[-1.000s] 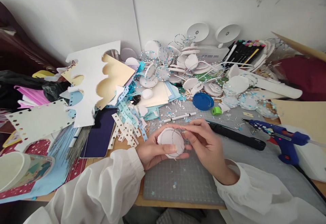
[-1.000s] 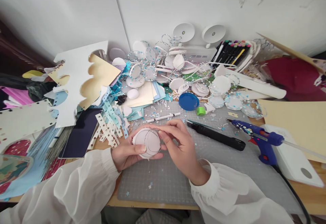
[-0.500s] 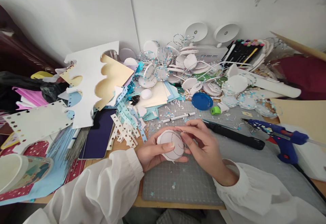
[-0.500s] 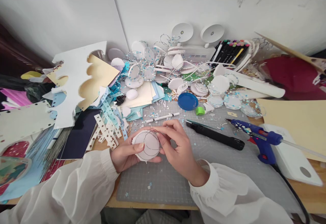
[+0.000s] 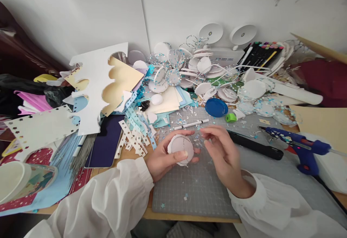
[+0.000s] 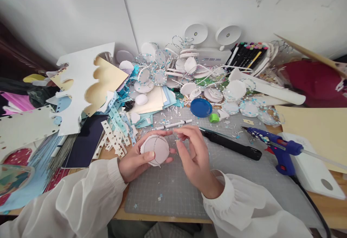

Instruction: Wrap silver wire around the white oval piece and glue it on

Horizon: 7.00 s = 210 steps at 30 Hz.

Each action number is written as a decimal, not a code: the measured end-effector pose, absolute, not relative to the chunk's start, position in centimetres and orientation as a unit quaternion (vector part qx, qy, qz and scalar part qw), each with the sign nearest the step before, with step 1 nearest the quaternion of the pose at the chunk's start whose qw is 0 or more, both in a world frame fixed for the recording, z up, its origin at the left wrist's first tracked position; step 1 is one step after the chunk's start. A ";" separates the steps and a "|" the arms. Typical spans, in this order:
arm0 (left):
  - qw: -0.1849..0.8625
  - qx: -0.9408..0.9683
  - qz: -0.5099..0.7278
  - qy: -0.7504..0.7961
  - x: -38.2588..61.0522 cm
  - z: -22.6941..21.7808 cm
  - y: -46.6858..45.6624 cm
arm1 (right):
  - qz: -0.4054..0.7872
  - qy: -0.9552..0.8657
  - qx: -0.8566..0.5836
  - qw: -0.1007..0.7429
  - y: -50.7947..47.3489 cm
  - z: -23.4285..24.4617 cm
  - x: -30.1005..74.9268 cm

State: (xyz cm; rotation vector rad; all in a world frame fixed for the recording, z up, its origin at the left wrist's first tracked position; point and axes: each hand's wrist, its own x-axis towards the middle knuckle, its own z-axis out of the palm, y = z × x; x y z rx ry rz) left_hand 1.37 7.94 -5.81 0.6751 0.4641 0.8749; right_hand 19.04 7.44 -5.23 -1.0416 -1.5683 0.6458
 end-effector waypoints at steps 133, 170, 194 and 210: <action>0.838 0.330 0.353 0.254 1.3 -6.3 8.4 | 0.234 -0.816 -0.165 0.501 6.4 -5.4 18.0; 0.798 0.360 0.441 0.198 1.4 -6.7 8.5 | 0.236 -0.808 -0.287 0.457 6.5 -5.2 18.5; 0.733 0.486 0.409 0.243 0.9 -7.4 8.3 | 0.310 -0.671 -0.451 0.500 7.6 -5.8 18.2; 0.243 0.798 0.445 0.325 0.0 -6.1 9.2 | 0.267 -0.735 -0.428 0.453 7.6 -6.0 19.0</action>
